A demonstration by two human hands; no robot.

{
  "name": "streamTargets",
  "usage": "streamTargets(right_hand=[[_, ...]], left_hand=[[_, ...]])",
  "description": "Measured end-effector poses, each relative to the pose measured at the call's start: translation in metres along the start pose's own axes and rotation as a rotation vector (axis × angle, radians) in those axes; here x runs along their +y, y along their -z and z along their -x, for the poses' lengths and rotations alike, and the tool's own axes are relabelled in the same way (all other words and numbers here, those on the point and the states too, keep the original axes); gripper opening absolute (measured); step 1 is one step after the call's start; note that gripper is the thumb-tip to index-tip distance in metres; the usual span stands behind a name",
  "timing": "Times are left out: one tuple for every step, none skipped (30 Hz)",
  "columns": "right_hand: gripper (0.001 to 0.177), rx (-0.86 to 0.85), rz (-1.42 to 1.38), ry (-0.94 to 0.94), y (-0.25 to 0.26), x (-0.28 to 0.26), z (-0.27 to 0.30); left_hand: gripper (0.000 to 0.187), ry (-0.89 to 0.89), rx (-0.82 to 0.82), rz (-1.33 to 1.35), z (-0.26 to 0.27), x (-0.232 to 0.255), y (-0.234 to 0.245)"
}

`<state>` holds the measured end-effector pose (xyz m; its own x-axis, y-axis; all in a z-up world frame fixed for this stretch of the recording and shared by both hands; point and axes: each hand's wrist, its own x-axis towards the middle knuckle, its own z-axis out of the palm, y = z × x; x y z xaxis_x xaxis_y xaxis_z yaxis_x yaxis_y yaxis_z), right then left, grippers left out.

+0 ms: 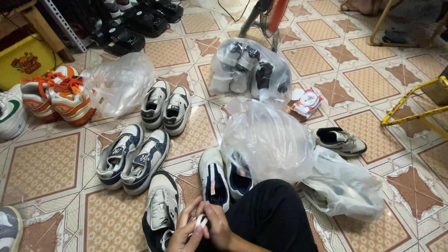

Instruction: Lacing several pairs of sneakers while sitting on the floor

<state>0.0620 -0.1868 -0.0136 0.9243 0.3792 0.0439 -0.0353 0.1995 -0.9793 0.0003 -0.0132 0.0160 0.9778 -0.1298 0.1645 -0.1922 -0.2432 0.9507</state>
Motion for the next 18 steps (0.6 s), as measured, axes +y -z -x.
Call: streamTargets(right_hand=[[0.063,0.002,0.001,0.004,-0.003,-0.005,0.002],[0.065,-0.043,-0.039,0.005,-0.005,-0.009,0.003],[0.068,-0.087,-0.078,0.006,-0.007,-0.014,0.005],[0.068,-0.084,-0.076,0.011,-0.007,-0.013,0.004],[0.079,-0.098,-0.059,0.021,-0.008,-0.01,0.006],[0.092,-0.112,-0.042,0.031,-0.01,-0.008,0.007],[0.092,-0.11,-0.045,0.03,-0.013,-0.017,0.008],[0.078,-0.066,-0.02,0.136,-0.016,-0.026,0.009],[0.076,-0.024,0.004,0.241,-0.019,-0.035,0.01],[0.076,-0.023,0.002,0.238,-0.019,-0.043,0.01],[0.056,0.044,0.103,0.43,-0.018,-0.05,0.008],[0.037,0.112,0.204,0.622,-0.017,-0.057,0.006],[0.037,0.111,0.203,0.62,-0.016,-0.06,0.007],[0.047,0.057,0.255,0.651,-0.015,-0.062,0.008],[0.059,0.003,0.31,0.683,-0.012,-0.065,0.008],[0.059,0.002,0.312,0.682,-0.01,-0.056,0.01],[0.057,-0.035,0.336,0.703,-0.009,-0.047,0.01],[0.057,-0.072,0.36,0.724,-0.008,-0.038,0.01]], left_hand=[[0.055,-0.004,-0.002,0.0,0.0,-0.002,0.0],[0.053,-0.031,0.009,-0.04,0.0,-0.003,0.0],[0.052,-0.059,0.019,-0.078,0.0,-0.005,-0.001],[0.052,-0.064,0.017,-0.078,-0.002,-0.01,-0.001],[0.055,-0.128,0.041,-0.113,-0.003,-0.016,-0.001],[0.058,-0.193,0.065,-0.148,-0.003,-0.022,-0.001],[0.058,-0.191,0.062,-0.148,-0.003,-0.009,0.0],[0.062,-0.151,0.105,-0.092,-0.003,0.004,0.002],[0.066,-0.109,0.15,-0.037,-0.003,0.017,0.004],[0.066,-0.106,0.148,-0.038,-0.001,0.025,0.003],[0.066,-0.104,0.217,-0.024,0.0,0.032,0.002],[0.067,-0.102,0.285,-0.01,0.0,0.04,0.001],[0.067,-0.1,0.286,-0.01,0.002,0.034,0.001],[0.064,-0.118,0.306,-0.009,0.004,0.027,0.0],[0.061,-0.138,0.325,-0.006,0.004,0.021,-0.002],[0.061,-0.138,0.325,-0.004,0.005,0.018,-0.004],[0.06,-0.133,0.334,-0.028,0.004,0.015,-0.005],[0.06,-0.128,0.343,-0.053,0.004,0.011,-0.005]])
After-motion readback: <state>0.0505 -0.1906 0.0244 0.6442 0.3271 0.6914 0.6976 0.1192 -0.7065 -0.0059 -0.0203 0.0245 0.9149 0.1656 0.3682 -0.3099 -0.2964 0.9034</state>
